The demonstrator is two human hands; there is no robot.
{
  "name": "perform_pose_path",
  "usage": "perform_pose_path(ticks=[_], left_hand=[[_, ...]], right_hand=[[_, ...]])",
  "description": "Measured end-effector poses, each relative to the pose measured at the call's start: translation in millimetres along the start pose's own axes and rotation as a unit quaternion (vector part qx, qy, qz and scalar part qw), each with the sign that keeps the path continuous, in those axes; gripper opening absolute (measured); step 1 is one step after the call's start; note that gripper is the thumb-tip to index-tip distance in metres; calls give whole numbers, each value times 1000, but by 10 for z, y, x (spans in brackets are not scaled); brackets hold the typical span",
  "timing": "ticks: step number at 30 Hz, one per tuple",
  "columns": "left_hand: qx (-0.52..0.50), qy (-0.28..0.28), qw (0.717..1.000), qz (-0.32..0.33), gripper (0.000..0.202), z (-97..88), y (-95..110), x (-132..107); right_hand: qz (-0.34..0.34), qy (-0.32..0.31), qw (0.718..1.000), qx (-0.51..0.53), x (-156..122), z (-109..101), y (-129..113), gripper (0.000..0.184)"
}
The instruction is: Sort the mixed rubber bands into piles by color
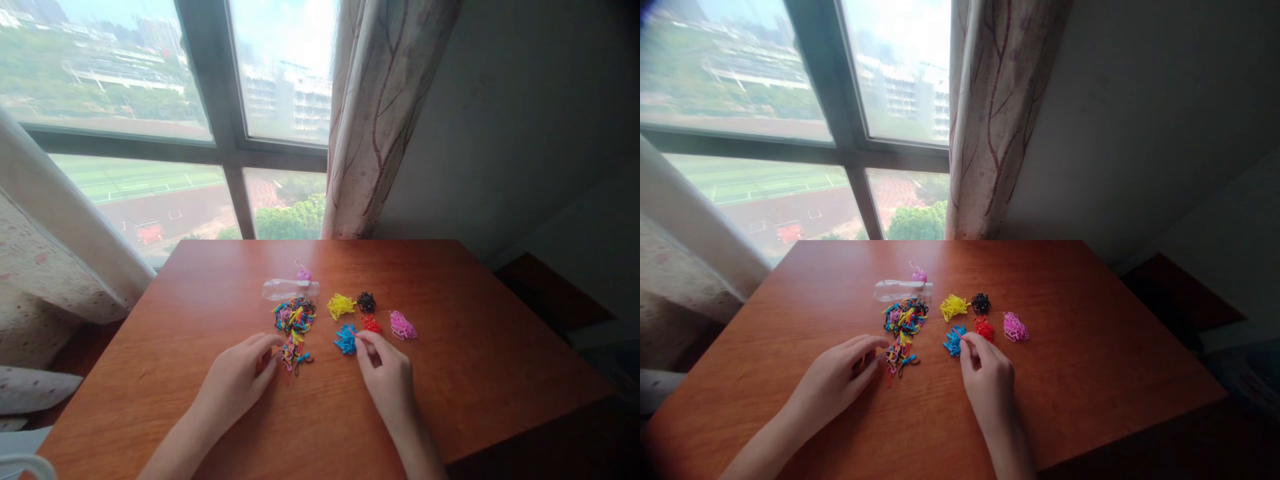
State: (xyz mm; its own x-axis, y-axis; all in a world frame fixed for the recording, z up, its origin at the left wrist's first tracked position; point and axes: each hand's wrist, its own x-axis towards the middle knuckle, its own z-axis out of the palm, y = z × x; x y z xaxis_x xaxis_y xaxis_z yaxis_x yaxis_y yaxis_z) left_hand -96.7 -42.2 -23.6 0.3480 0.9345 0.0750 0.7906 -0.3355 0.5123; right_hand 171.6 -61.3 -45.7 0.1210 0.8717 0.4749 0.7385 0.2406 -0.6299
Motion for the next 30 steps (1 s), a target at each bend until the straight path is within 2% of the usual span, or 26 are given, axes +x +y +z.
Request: perform_pose_path(ticks=[3, 6, 10, 15, 22, 30], left_hand=[[2, 2, 1000, -4, 25, -10, 11, 3], [7, -1, 1000, -17, 24, -14, 19, 0], [9, -9, 1000, -25, 23, -11, 21, -2], [10, -12, 1000, -25, 23, -10, 14, 4], [-5, -15, 1000, -24, 21, -9, 20, -1], [-27, -47, 998, 13, 20, -32, 61, -20]], right_hand=[[5, 13, 999, -53, 36, -157, 243, 26], [8, 22, 995, -98, 33, -216, 392, 31], [9, 26, 992, -125, 11, -201, 449, 36], [18, 20, 992, -125, 1, -195, 434, 34], [0, 5, 998, -64, -8, -141, 208, 25], [-62, -84, 995, 5, -150, 190, -238, 20]])
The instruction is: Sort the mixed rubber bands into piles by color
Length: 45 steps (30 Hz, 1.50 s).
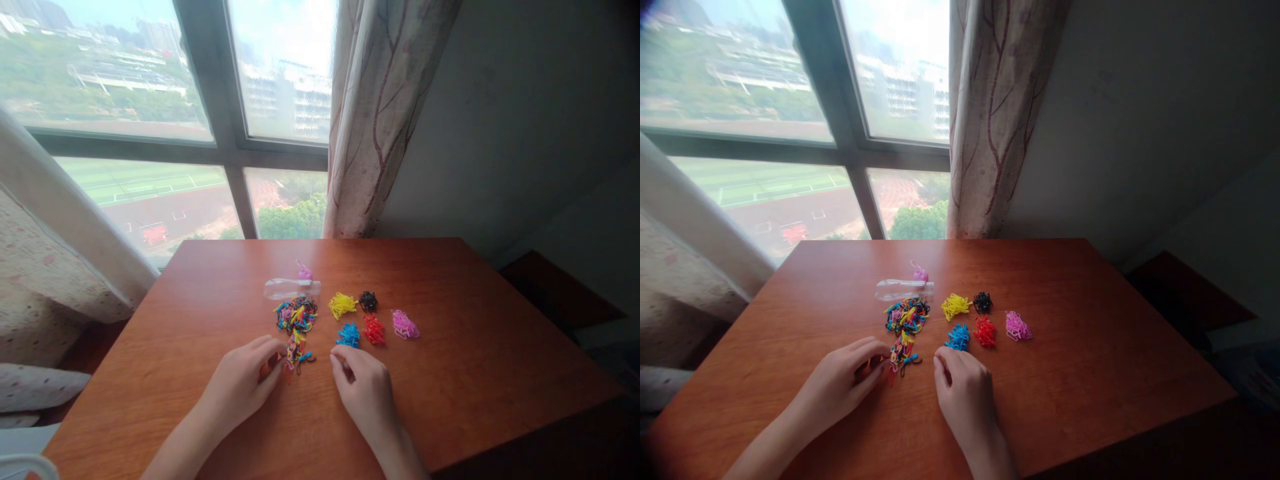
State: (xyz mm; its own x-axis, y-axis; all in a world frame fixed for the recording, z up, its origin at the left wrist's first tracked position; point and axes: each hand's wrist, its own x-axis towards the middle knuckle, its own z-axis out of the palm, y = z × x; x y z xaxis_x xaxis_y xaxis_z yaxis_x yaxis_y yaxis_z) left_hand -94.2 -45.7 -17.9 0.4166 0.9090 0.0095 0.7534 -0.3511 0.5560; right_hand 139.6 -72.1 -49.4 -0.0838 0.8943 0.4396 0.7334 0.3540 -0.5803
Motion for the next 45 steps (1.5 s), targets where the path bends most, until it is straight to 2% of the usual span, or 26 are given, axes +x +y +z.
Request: perform_pose_path(ticks=[4, 8, 14, 20, 32, 37, 42, 45], left_hand=[[26, -4, 999, 24, 19, 64, 80, 5], [90, -15, 995, 25, 21, 133, 214, 70], [145, -44, 988, 9, 19, 121, 355, 204], [134, -56, 989, 27, 19, 128, 374, 227], [208, -104, 973, 11, 19, 106, 464, 372], [170, -80, 982, -2, 17, 64, 438, 363], [63, -40, 996, -40, 16, -20, 356, 355], [0, -19, 999, -41, 12, -28, 293, 362]], right_hand=[[-4, -40, 999, 8, -51, 97, -101, 20], [2, -67, 998, 4, -71, 97, -124, 20], [-5, -61, 998, 2, -79, 93, -105, 20], [-3, -55, 998, 4, -80, 92, -104, 19], [9, -59, 998, 19, -81, 72, -123, 20], [18, -68, 997, 24, -69, 56, -138, 19], [22, -75, 997, 25, -81, 72, -131, 18], [21, -72, 997, 26, -90, 89, -117, 17]])
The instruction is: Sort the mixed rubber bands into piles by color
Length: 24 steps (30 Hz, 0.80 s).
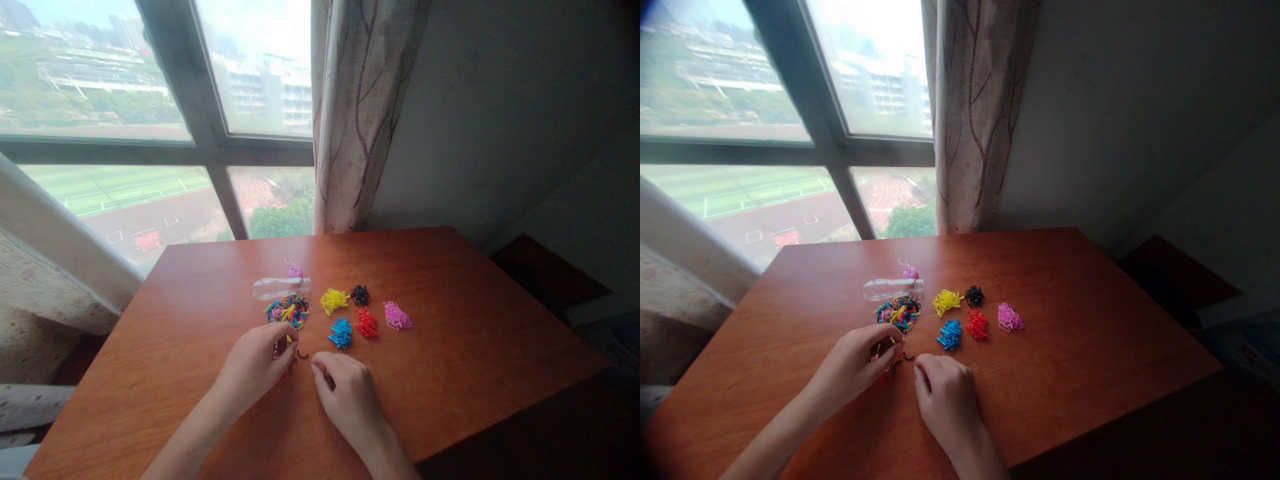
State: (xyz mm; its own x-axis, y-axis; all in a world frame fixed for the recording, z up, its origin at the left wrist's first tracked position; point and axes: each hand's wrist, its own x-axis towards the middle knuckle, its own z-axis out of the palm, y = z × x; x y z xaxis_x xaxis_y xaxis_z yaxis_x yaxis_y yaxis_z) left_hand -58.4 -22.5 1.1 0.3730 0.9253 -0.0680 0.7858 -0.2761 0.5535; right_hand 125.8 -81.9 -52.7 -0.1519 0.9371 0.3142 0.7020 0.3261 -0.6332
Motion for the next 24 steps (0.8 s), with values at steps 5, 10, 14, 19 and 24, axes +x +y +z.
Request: perform_pose_path(ticks=[5, 10, 14, 19, 24], left_hand=[[-33, 8, 999, 30, 11, 17, 57, 80], [-4, -7, 995, 95, 15, 61, 320, 289], [10, -32, 990, 140, 15, 132, 493, 479], [17, -43, 988, 148, 14, 220, 553, 599], [15, -41, 989, 141, 12, 167, 455, 530]], right_hand=[[-3, -7, 1000, -2, -6, 4, 0, 16], [-16, -13, 1000, -20, -34, 7, -2, 18], [-24, -7, 999, -38, -40, 25, 20, 17], [-25, -12, 999, -32, -35, 33, 34, 16], [-22, -6, 1000, -13, -28, 21, 20, 18]])
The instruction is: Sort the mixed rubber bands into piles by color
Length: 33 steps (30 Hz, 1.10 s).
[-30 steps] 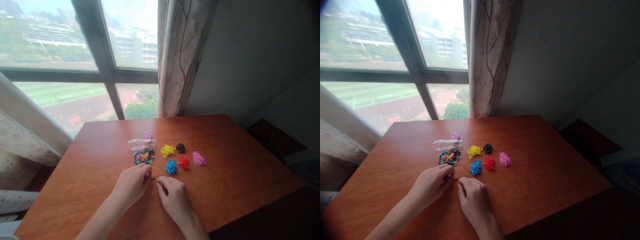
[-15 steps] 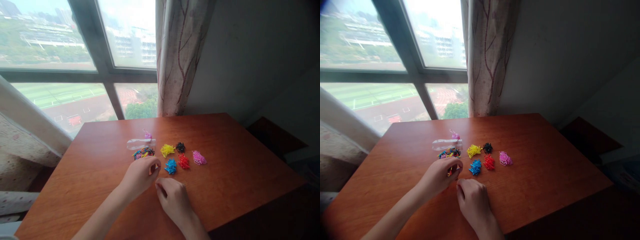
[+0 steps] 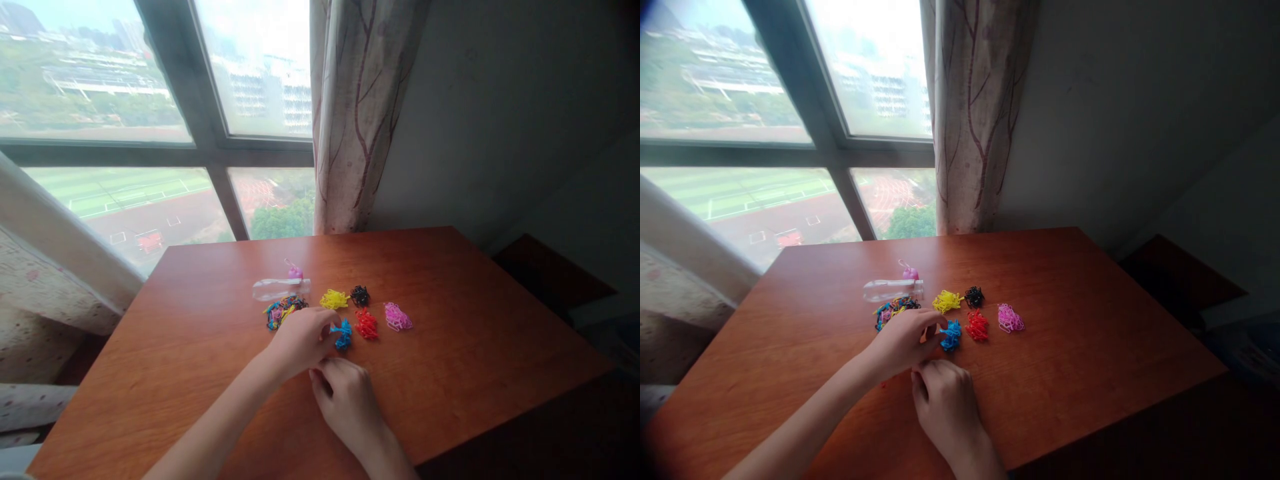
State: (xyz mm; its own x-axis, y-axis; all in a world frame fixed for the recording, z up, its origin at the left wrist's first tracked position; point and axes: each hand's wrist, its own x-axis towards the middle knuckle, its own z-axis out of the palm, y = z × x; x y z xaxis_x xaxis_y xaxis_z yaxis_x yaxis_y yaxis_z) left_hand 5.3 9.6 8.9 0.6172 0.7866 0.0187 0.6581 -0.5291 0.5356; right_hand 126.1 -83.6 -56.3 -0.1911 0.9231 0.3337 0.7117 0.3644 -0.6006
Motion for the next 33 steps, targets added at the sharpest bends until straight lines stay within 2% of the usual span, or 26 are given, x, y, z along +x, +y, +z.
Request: perform_pose_path(ticks=[8, 16, 22, 33], left_hand=[[-4, 36, 997, -72, 16, -225, -293, -518], [-4, 48, 991, -126, 21, -169, -475, -926], [-20, 54, 988, -143, 22, -98, -519, -1026], [-20, 50, 985, -162, 22, -59, -503, -1042]], right_hand=[[17, -27, 999, 6, 10, -35, -46, 16], [8, -44, 998, -44, 16, -16, -67, 15], [1, -67, 996, -61, 53, 11, -171, 12], [27, -82, 995, -46, 49, 228, -393, 17]])
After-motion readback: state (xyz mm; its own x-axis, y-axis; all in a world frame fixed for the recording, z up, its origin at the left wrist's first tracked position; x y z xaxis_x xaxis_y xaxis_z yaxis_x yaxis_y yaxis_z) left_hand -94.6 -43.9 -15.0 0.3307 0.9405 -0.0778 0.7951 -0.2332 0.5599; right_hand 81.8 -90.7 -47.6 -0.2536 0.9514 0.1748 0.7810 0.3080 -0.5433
